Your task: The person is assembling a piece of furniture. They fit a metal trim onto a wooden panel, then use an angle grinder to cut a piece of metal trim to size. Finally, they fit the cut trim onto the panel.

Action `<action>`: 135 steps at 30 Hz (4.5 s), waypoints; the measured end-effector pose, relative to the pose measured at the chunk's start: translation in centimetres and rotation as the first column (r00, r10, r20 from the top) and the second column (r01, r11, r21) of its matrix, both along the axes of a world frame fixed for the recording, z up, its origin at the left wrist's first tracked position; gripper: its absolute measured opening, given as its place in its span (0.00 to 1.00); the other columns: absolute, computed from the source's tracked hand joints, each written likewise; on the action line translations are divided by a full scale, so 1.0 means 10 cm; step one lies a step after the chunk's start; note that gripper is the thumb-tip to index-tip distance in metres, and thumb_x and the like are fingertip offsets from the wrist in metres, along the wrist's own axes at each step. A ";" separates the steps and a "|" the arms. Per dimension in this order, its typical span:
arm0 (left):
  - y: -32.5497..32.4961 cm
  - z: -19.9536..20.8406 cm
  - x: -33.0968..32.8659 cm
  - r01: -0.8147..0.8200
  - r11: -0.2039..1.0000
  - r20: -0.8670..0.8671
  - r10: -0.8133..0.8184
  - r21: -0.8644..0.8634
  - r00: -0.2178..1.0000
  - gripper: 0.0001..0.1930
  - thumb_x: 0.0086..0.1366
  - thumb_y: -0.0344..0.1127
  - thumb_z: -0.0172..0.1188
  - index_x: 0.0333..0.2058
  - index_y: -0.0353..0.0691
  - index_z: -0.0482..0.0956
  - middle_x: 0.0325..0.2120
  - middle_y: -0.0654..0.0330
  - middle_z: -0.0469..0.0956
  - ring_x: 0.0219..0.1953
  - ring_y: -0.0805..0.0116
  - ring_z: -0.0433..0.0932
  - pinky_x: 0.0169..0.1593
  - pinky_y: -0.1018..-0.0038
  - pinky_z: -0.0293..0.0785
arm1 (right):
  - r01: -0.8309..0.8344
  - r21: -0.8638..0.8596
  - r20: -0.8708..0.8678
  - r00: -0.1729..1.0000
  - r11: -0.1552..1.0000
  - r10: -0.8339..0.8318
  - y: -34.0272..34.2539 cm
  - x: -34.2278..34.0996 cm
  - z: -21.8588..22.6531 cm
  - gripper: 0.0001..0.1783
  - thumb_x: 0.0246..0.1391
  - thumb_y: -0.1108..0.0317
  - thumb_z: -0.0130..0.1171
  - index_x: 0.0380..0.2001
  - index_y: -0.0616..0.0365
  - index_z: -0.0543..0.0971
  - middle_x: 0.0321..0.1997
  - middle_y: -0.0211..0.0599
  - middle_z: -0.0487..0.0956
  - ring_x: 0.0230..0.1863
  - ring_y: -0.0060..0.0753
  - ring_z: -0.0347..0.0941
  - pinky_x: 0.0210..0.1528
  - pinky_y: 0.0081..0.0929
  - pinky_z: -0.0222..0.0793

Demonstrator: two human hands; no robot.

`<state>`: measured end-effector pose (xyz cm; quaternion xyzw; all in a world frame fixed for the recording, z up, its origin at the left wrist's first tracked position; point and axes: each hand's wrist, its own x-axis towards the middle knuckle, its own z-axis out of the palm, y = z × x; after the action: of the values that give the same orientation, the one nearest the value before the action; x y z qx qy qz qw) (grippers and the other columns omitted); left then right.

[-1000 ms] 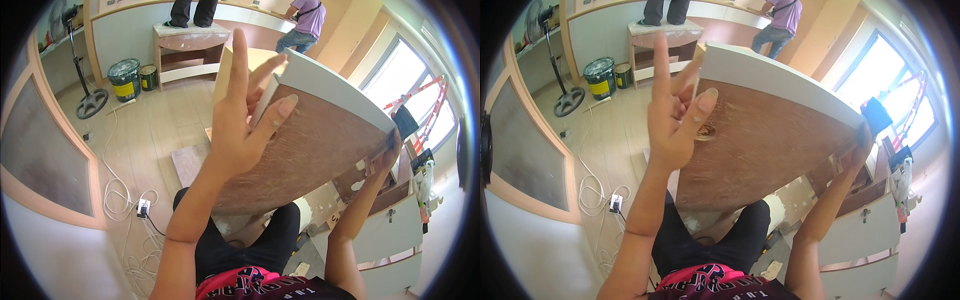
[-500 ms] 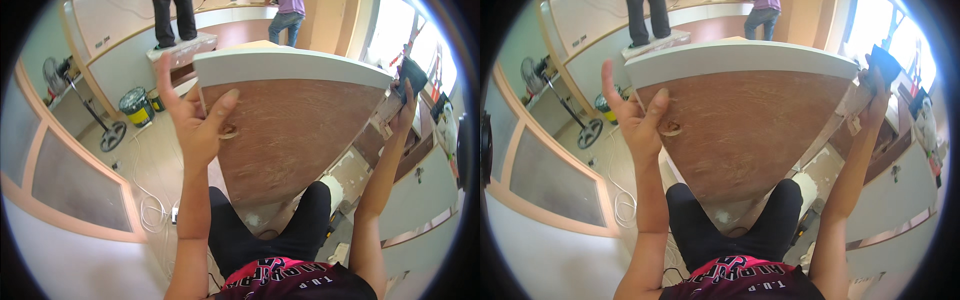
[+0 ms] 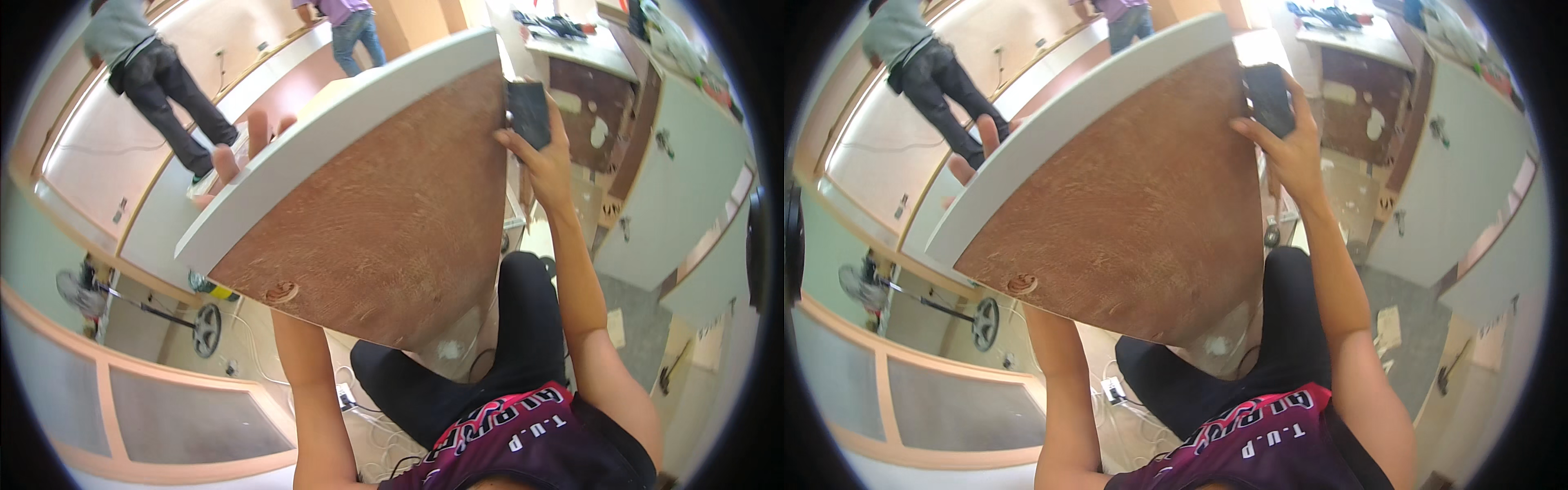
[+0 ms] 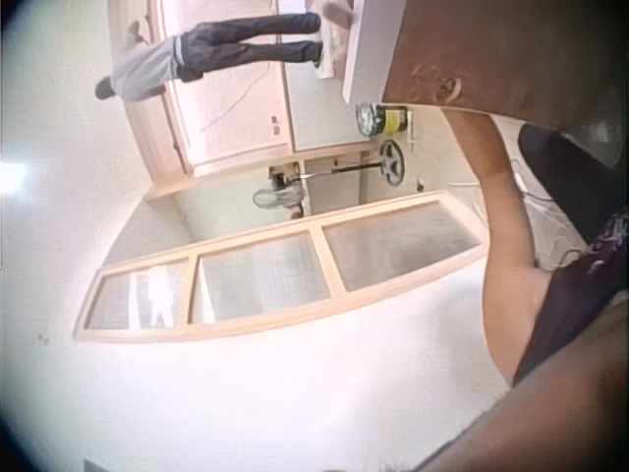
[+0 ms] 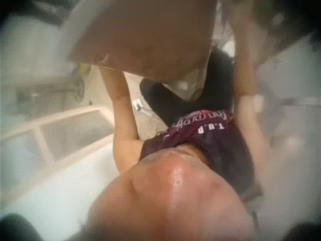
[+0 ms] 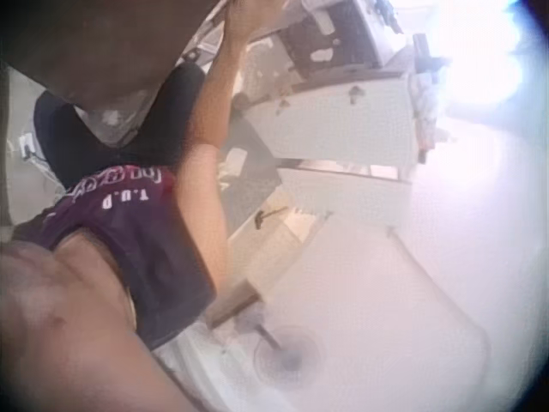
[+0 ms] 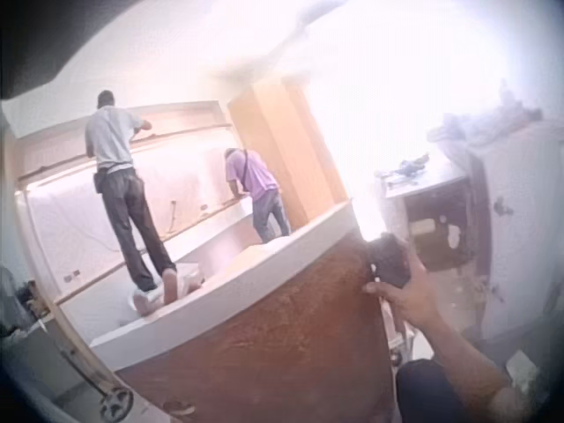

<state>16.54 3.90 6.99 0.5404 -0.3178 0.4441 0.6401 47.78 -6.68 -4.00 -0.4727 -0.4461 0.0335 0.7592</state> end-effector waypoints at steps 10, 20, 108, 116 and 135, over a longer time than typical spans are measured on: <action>0.74 0.58 0.34 -0.006 0.743 -0.107 0.104 0.670 0.989 0.45 0.87 0.56 0.13 0.39 0.43 0.87 0.44 0.53 0.85 0.66 0.51 0.72 0.81 0.46 0.44 | -0.216 -0.185 -0.131 0.972 0.959 0.194 0.24 0.19 -0.35 0.58 0.47 0.54 0.86 0.76 0.66 0.67 0.69 0.55 0.79 0.72 0.45 0.75 0.76 0.42 0.67; 0.67 0.77 0.82 0.180 0.543 -0.151 -0.097 0.820 0.984 0.47 0.84 0.63 0.22 0.25 0.43 0.86 0.30 0.53 0.85 0.49 0.57 0.83 0.77 0.47 0.51 | -0.336 -0.043 -0.284 0.907 0.941 0.311 0.49 0.27 -0.67 0.57 0.45 0.58 0.87 0.76 0.61 0.69 0.68 0.50 0.79 0.69 0.47 0.76 0.74 0.43 0.70; -0.11 0.58 1.36 -0.110 -0.794 0.557 0.511 0.599 -0.655 0.29 0.82 0.62 0.51 0.28 0.44 0.80 0.19 0.56 0.78 0.21 0.49 0.76 0.27 0.58 0.67 | -0.554 0.338 0.004 0.809 0.761 0.588 1.40 0.00 0.79 0.36 0.78 0.48 0.59 0.76 0.62 0.69 0.62 0.35 0.83 0.59 0.20 0.80 0.61 0.20 0.77; -0.11 0.58 1.31 -0.163 -0.796 0.551 0.534 0.583 -0.641 0.30 0.83 0.61 0.50 0.26 0.45 0.77 0.17 0.54 0.76 0.20 0.47 0.75 0.26 0.56 0.65 | -0.604 0.372 -0.055 0.744 0.705 0.666 1.40 -0.02 1.02 0.36 0.79 0.48 0.56 0.78 0.61 0.67 0.64 0.36 0.83 0.62 0.22 0.80 0.64 0.24 0.77; -0.16 0.62 1.34 -0.142 -0.770 0.546 0.556 0.621 -0.627 0.26 0.82 0.58 0.52 0.30 0.45 0.81 0.21 0.52 0.80 0.25 0.44 0.80 0.29 0.55 0.70 | -0.624 0.369 0.039 0.751 0.689 0.659 1.32 -0.05 0.85 0.34 0.76 0.48 0.61 0.69 0.66 0.74 0.56 0.43 0.87 0.57 0.29 0.83 0.59 0.26 0.79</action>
<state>29.93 2.32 13.15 0.7475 0.4048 0.3728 -0.3720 47.29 6.47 4.45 -0.1374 -0.5442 0.2376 0.7928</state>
